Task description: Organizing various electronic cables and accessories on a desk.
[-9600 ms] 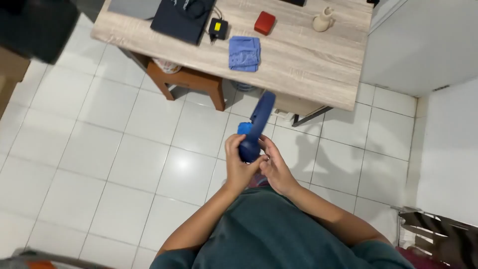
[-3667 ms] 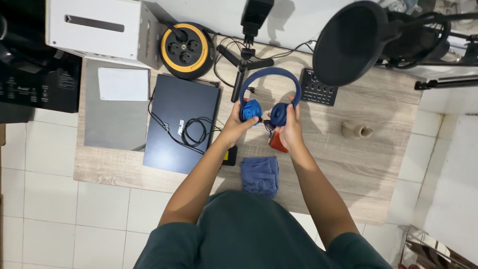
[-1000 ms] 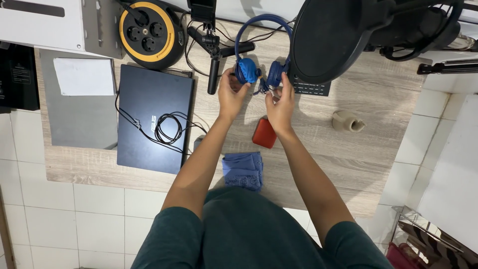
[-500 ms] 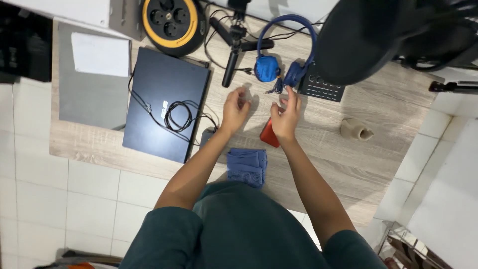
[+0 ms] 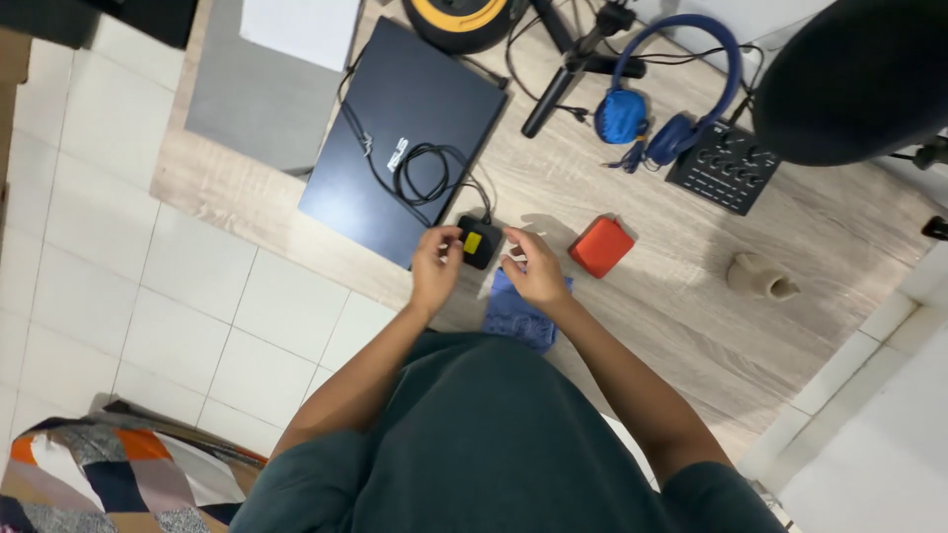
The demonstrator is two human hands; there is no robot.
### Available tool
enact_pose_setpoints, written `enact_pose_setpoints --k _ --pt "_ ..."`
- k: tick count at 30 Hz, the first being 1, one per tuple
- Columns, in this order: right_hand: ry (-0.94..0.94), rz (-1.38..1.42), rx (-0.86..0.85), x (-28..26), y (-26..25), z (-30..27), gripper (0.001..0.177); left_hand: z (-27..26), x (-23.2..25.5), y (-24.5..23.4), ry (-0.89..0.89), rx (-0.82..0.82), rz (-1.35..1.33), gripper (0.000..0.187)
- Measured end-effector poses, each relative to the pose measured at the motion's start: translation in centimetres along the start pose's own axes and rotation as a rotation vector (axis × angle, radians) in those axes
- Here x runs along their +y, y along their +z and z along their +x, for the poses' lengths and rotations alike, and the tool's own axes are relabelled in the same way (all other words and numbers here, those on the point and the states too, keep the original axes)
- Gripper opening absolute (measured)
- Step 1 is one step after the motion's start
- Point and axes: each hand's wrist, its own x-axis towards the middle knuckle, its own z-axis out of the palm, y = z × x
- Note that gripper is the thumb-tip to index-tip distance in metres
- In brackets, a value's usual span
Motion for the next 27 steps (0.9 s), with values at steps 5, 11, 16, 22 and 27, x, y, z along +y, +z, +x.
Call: enact_pose_setpoints --k 5,11,16,22,27 --pt "0.007 -0.083 0.032 -1.1 2.8 0.3 0.056 1.8 -1.9 -5.8 0.024 0.144 0.076 0.017" --pt "0.051 -0.294 0.156 -2.6 6.6 0.9 0.093 3.5 -4.4 -8.2 0.093 0.035 0.196 0.024" --pt "0.264 -0.361 0.280 -4.3 10.3 1.5 0.121 4.8 -4.4 -9.2 0.142 -0.183 0.195 0.032" --pt "0.244 -0.590 0.419 -4.0 12.0 4.6 0.123 8.4 -6.2 -11.3 0.209 -0.258 0.116 0.046" --pt "0.308 -0.417 0.364 -4.6 11.2 5.9 0.101 11.3 -5.9 -12.0 0.061 -0.325 0.031 0.066"
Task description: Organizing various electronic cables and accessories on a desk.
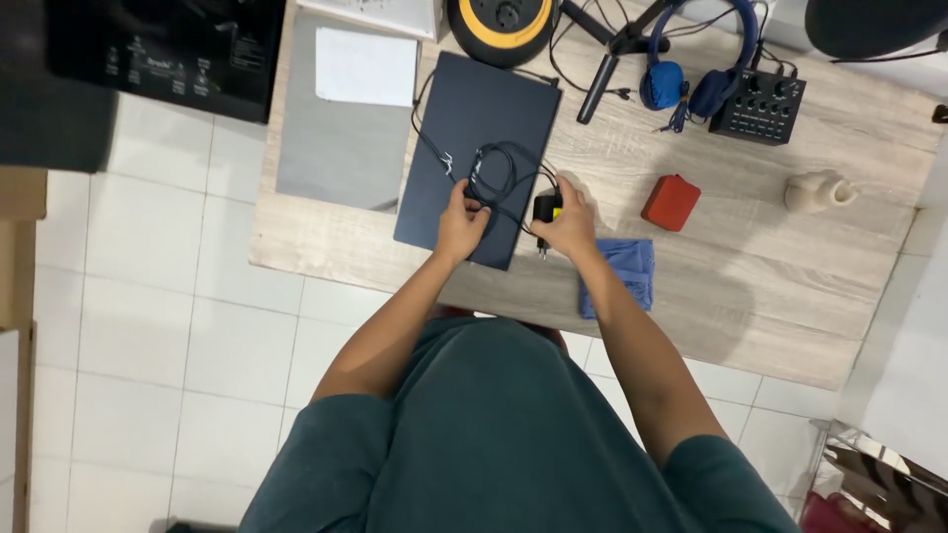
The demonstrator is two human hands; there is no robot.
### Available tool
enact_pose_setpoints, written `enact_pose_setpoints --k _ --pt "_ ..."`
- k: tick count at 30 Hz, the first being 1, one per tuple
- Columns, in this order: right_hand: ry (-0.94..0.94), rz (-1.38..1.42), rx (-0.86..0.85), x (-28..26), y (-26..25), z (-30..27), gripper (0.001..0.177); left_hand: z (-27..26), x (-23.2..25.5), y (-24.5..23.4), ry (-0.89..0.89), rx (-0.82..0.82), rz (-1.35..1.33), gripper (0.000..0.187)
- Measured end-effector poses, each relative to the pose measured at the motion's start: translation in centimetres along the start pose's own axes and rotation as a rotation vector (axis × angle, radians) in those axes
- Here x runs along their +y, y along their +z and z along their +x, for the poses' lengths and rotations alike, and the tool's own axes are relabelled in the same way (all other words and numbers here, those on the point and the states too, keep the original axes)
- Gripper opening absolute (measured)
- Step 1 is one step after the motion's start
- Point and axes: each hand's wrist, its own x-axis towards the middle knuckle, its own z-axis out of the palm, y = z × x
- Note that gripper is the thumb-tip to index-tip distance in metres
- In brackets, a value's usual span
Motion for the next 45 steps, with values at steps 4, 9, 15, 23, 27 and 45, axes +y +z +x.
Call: enact_pose_setpoints --k 4,9,15,23,27,45 --pt "-0.051 0.287 -0.024 0.7 1.7 -0.6 0.100 1.7 2.0 -1.5 -0.171 -0.038 -0.149 0.073" --pt "-0.181 0.523 -0.132 -4.6 2.2 -2.6 0.099 2.4 1.6 -2.1 -0.486 -0.313 -0.446 0.064" --pt "-0.279 0.319 -0.096 -9.9 3.1 -3.8 0.098 -1.2 4.9 -3.8 -0.366 -0.441 -0.740 0.056" --pt "-0.119 0.468 -0.039 -7.0 4.9 -4.7 0.073 -1.0 -0.6 -6.4 -0.210 -0.159 -0.624 0.039" --pt "0.042 0.240 0.250 -1.0 7.1 -3.6 0.060 0.9 -0.2 -9.0 -0.083 -0.078 -0.309 0.030" --pt "0.279 0.690 0.353 -0.6 10.8 -5.2 0.040 6.2 3.0 -4.2 0.179 -0.394 0.313 0.044"
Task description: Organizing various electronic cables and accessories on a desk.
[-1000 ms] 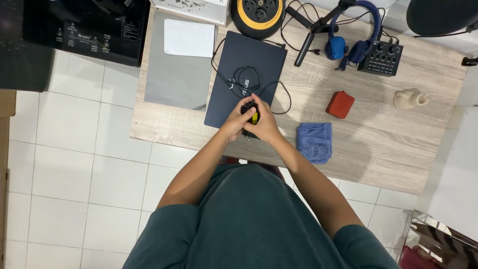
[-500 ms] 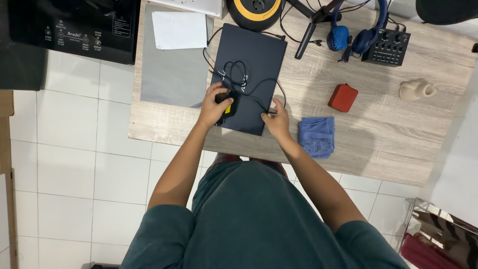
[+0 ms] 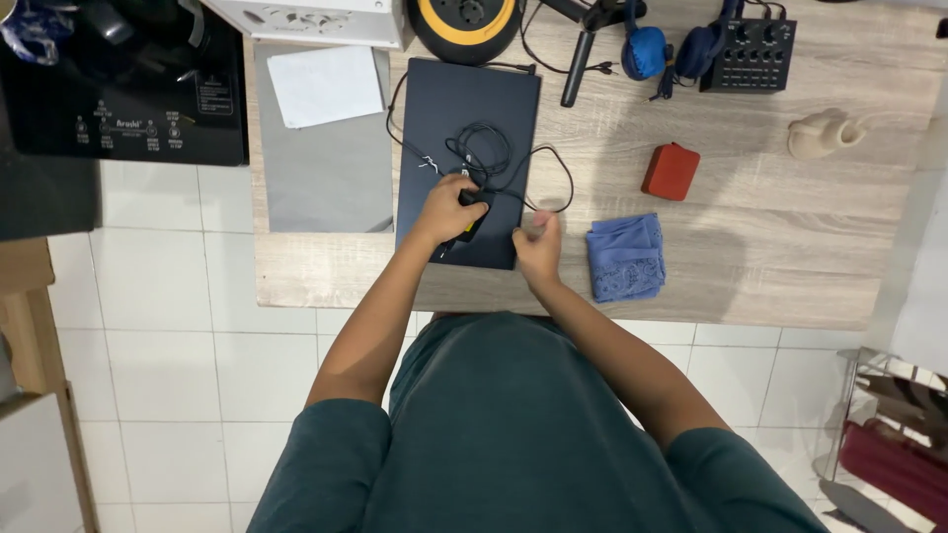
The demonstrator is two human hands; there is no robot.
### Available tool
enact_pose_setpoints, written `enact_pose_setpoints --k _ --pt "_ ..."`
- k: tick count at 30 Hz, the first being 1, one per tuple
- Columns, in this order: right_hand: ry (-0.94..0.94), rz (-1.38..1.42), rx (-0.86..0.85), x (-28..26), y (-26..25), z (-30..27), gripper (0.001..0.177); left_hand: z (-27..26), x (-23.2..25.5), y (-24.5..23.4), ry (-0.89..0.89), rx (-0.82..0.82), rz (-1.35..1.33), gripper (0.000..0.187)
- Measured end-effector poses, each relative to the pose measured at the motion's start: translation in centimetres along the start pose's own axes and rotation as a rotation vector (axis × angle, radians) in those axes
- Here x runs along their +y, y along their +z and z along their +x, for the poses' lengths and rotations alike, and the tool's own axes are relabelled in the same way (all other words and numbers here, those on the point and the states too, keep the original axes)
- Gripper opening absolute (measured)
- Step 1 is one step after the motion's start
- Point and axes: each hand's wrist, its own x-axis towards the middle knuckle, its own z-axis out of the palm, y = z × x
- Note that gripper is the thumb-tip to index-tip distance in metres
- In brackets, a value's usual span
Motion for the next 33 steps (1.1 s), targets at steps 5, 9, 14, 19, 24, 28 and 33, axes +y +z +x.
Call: enact_pose_setpoints --k 5,9,14,19,24,28,33 --pt "0.273 0.067 -0.193 -0.3 -1.1 -1.5 0.033 -0.2 1.1 0.1 -0.078 -0.046 0.033 0.047" --pt "0.137 -0.058 -0.160 0.4 -3.1 -1.2 0.040 -0.6 0.8 0.5 0.012 0.025 0.040 0.047" --pt "-0.221 -0.403 0.092 -0.4 -8.8 -1.5 0.044 -1.7 0.1 0.4 0.100 0.129 0.044 0.043" --pt "-0.266 -0.577 0.253 0.3 -14.8 -2.1 0.039 -3.1 2.1 0.1 0.119 0.139 0.052 0.032" --pt "-0.126 -0.711 0.356 1.2 -18.4 -1.8 0.084 -3.6 3.5 0.4 0.159 0.161 0.191 0.028" --pt "0.119 -0.677 0.309 2.7 -19.4 -1.3 0.086 -3.8 3.6 1.0 0.159 0.176 0.240 0.029" --pt "0.405 -0.477 0.254 2.2 -19.8 -0.5 0.073 -4.3 3.7 1.6 0.165 0.224 0.311 0.032"
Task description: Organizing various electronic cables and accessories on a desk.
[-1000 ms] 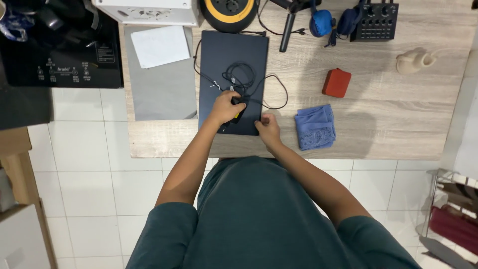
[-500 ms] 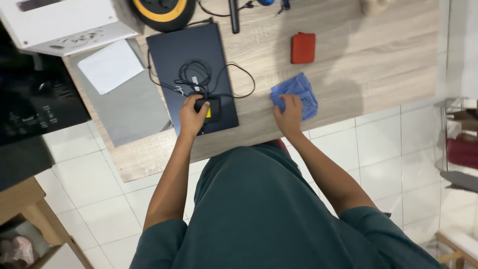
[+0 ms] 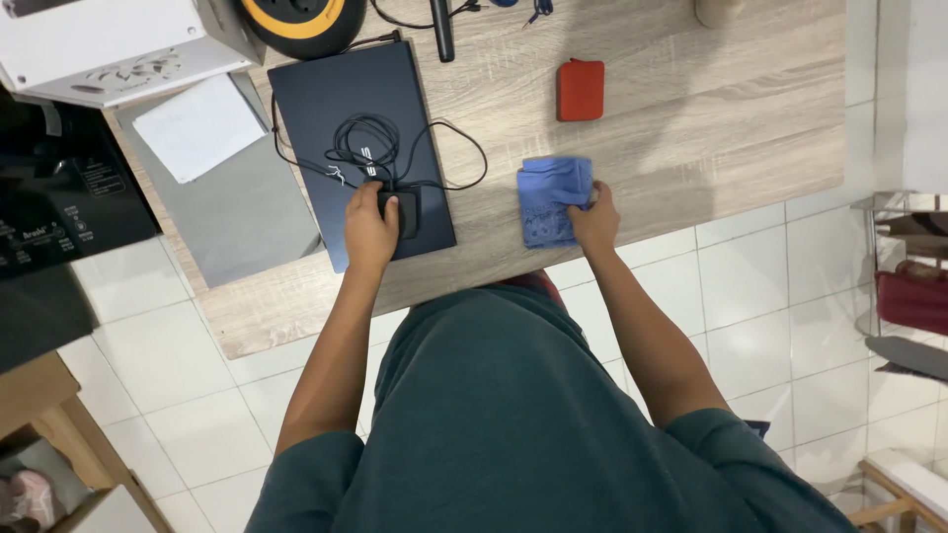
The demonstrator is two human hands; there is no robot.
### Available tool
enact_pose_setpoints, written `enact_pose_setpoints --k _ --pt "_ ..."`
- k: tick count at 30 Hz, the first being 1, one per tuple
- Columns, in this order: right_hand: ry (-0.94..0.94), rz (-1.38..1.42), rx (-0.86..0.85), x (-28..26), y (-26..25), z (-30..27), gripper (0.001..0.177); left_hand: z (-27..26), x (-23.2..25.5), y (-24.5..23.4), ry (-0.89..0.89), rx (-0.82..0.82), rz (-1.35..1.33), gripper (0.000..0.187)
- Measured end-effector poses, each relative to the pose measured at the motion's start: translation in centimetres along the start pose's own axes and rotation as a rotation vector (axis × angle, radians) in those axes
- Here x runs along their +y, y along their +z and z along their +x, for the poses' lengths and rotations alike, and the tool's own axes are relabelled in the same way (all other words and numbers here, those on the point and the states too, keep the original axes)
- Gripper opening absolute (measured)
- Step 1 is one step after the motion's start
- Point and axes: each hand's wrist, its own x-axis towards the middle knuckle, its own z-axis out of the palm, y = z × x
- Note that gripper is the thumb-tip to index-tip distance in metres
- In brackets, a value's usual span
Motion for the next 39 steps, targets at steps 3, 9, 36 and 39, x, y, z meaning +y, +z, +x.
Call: enact_pose_setpoints --k 3,9,36,39 --pt "-0.020 0.474 -0.256 5.3 3.4 3.4 0.038 -0.5 0.2 0.5 -0.031 0.037 0.029 0.032" --pt "-0.005 0.977 -0.748 -6.0 -0.9 -3.7 0.034 -0.8 -0.4 1.1 -0.036 0.122 0.041 0.036" --pt "-0.688 0.197 -0.722 -28.6 27.3 -17.7 0.073 -4.5 -20.0 -15.0 -0.486 0.411 -0.539 0.092" --pt "-1.051 -0.022 -0.621 -29.0 27.3 -17.9 0.073 -4.5 -20.1 -13.9 -0.448 0.451 -0.028 0.083"
